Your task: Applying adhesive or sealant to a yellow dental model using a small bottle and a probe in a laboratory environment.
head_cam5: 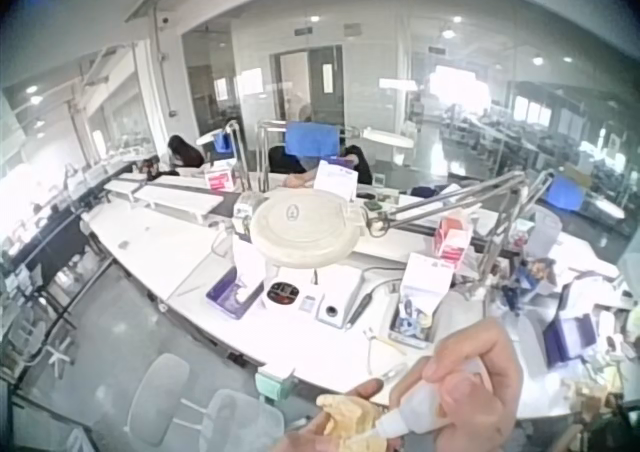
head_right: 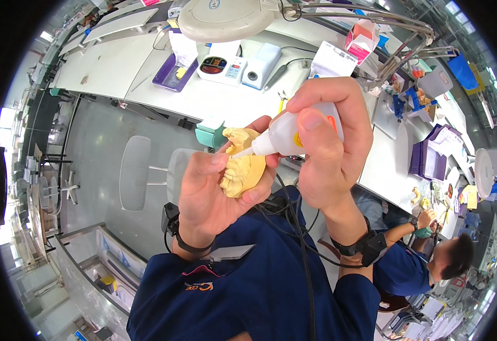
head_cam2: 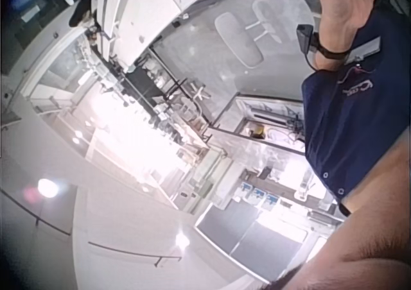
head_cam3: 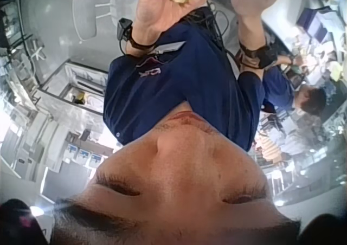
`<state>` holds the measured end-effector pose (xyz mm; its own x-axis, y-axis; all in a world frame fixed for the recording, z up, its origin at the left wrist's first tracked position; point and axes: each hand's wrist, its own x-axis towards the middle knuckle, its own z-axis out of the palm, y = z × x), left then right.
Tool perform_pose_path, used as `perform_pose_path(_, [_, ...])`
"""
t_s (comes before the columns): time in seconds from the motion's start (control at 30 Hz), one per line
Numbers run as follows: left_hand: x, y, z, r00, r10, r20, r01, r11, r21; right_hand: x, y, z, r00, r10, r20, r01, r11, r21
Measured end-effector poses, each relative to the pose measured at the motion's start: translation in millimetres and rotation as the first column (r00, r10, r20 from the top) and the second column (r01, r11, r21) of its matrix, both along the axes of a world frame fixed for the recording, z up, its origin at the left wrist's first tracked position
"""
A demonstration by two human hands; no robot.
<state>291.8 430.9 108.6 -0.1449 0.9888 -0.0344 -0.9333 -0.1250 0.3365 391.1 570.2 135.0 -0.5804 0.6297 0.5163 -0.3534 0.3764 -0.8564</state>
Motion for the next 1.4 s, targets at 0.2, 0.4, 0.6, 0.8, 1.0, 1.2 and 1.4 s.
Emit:
perform_pose_path(0.2, [0.1, -0.3, -0.1, 1.0, -0.001, -0.004, 0.001, 1.0, -0.004, -0.7, -1.9, 1.1, 1.0, -0.026, 0.015, 0.026, 1.0, 0.016])
perform_pose_path(0.4, [0.1, -0.3, -1.1, 1.0, -0.002, -0.008, 0.002, 1.0, -0.004, -0.3, -1.1, 1.1, 1.0, 0.001, -0.019, -0.001, 1.0, 0.009])
perform_pose_path(0.6, [0.8, -0.7, -1.3, 1.0, -0.004, 0.005, 0.004, 1.0, -0.003, 0.8, -0.9, 1.2, 0.999, 0.006, -0.049, -0.007, 1.0, -0.003])
perform_pose_path(0.8, [2.3, -1.9, -2.2, 1.0, -0.011, 0.002, 0.011, 1.0, 0.006, 3.0, -2.7, 1.2, 1.0, 0.006, -0.021, -0.005, 0.999, 0.043])
perform_pose_path(1.0, [2.7, -4.2, -4.4, 0.999, -0.036, 0.024, 0.035, 0.999, 0.03, 2.3, -8.5, 3.8, 1.0, 0.003, -0.026, -0.002, 1.0, 0.021])
perform_pose_path(1.2, [0.3, -6.9, -9.5, 0.983, -0.1, 0.153, 0.077, 0.985, 0.151, 1.7, -11.4, 5.1, 0.998, 0.006, -0.057, -0.004, 0.999, 0.032])
perform_pose_path(1.4, [0.1, -11.3, -6.5, 0.985, -0.093, 0.147, 0.075, 0.99, 0.123, 0.6, -17.1, 7.8, 0.999, 0.014, -0.047, -0.01, 0.996, 0.087])
